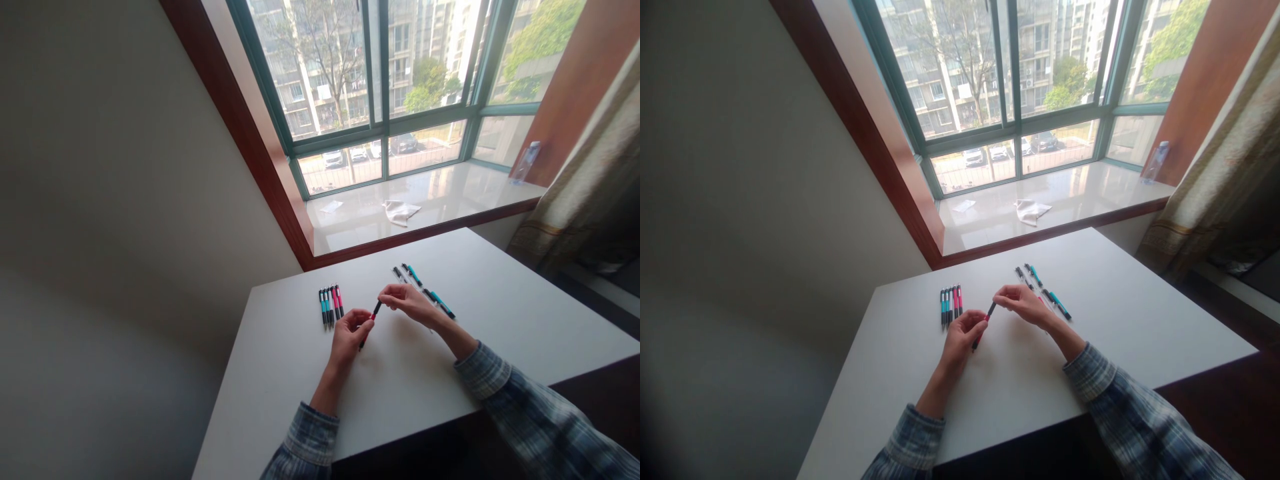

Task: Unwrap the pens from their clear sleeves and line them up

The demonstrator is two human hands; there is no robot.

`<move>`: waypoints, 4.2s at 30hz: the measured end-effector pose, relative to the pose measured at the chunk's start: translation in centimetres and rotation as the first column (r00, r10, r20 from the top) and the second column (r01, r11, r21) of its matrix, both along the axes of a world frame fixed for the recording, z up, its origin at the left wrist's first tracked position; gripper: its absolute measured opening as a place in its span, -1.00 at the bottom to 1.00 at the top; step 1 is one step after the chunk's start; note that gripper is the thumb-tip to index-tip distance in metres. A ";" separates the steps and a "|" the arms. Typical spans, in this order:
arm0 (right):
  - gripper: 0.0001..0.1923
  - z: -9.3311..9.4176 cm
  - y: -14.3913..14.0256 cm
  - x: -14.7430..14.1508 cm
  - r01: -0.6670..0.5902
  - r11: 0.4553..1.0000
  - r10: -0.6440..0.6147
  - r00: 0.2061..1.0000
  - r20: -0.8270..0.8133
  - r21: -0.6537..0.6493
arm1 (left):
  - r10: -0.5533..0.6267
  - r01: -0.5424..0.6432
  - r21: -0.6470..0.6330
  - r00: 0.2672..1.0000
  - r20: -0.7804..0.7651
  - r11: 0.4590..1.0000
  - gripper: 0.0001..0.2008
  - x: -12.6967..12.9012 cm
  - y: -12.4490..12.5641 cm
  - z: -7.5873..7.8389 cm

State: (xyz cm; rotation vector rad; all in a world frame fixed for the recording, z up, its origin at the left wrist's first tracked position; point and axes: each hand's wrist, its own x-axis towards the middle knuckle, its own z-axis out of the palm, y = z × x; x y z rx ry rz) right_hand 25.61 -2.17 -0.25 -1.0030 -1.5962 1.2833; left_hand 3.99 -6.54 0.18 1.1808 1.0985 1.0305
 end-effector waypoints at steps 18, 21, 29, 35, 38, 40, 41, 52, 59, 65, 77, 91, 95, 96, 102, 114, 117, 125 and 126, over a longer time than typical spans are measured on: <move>-0.59 0.4 -0.3 0.1 -0.031 0.999 0.031 0.999 -0.032 -0.018 | -0.002 0.003 0.021 1.000 -0.015 1.000 -0.71 0.1 -0.1 0.4; -0.60 0.3 -0.2 0.1 -0.022 1.000 0.022 1.000 -0.008 0.000 | -0.006 0.006 0.014 1.000 -0.010 1.000 -0.73 0.1 -0.1 0.4; -0.63 0.2 -0.2 0.2 -0.023 1.000 0.023 1.000 0.001 0.012 | -0.010 0.011 0.007 1.000 -0.013 1.000 -0.73 0.0 -0.1 0.4; -0.64 0.3 -0.2 0.2 -0.036 0.999 0.036 0.999 0.001 0.019 | -0.014 0.014 0.012 1.000 -0.003 1.000 -0.71 0.0 -0.1 0.2; -0.64 0.3 -0.2 0.2 -0.022 0.999 0.021 1.000 0.020 0.032 | -0.017 0.017 0.013 1.000 -0.007 1.000 -0.70 0.0 -0.1 0.1; -0.63 0.4 -0.2 0.2 -0.035 0.999 0.035 0.999 0.011 0.028 | -0.018 0.018 0.012 1.000 -0.002 1.000 -0.70 0.0 -0.1 0.1; -0.63 0.4 -0.2 0.2 -0.043 0.999 0.042 0.999 0.009 0.032 | -0.017 0.017 0.010 1.000 0.000 1.000 -0.71 0.0 -0.1 0.1; -0.64 0.1 -0.1 0.3 -0.033 0.998 0.032 0.999 0.025 0.044 | -0.020 0.019 -0.005 1.000 -0.008 1.000 -0.72 0.0 -0.1 0.1; -0.62 0.2 -0.1 0.3 -0.013 0.998 0.010 0.999 0.047 0.062 | -0.025 0.025 -0.005 0.999 -0.026 1.000 -0.72 0.0 -0.3 0.4; -0.59 0.2 -0.1 0.4 -0.029 0.998 0.028 0.999 0.033 0.053 | -0.016 0.017 0.009 1.000 -0.019 1.000 -0.71 0.0 -0.2 0.2; -0.65 0.1 0.0 0.3 -0.056 0.994 0.053 0.998 0.032 0.094 | -0.026 0.027 0.017 0.999 -0.031 1.000 -0.74 -0.1 -0.2 0.2; -0.69 0.3 -0.2 0.2 -0.068 0.994 0.070 0.997 -0.016 0.091 | -0.038 0.039 0.030 0.999 -0.012 0.999 -0.74 -0.2 -0.1 -0.2; -0.66 0.6 -0.3 0.2 -0.086 0.993 0.088 0.996 -0.012 0.083 | -0.030 0.030 0.032 1.000 -0.006 0.999 -0.74 -0.2 -0.1 -0.1; -0.65 0.6 -0.3 0.2 -0.091 0.992 0.093 0.996 -0.012 0.083 | -0.030 0.030 0.033 1.000 -0.008 0.999 -0.74 -0.2 -0.1 -0.1; -0.63 0.2 -0.2 0.1 -0.057 0.996 0.056 0.998 0.010 0.069 | -0.048 0.049 0.049 0.998 -0.027 0.998 -0.73 -0.2 -0.2 0.1; -0.59 0.4 -0.3 0.1 0.001 0.998 -0.001 1.000 0.001 0.057 | -0.016 0.016 0.049 1.000 -0.014 0.999 -0.72 -0.2 -0.2 0.1; -0.62 0.6 -0.5 0.2 -0.009 1.000 0.011 0.997 -0.076 0.020 | 0.011 -0.011 0.047 1.000 0.005 0.999 -0.72 -0.4 -0.5 0.3; -0.62 0.4 -0.7 -0.3 -0.003 1.000 -0.001 0.990 -0.139 -0.023 | 0.011 -0.013 0.062 0.999 0.037 0.998 -0.68 -0.4 -0.8 0.3; -0.62 0.3 -0.7 -0.3 0.006 1.000 -0.009 0.989 -0.147 -0.025 | 0.022 -0.026 0.066 0.998 0.055 0.997 -0.65 -0.4 -0.8 0.2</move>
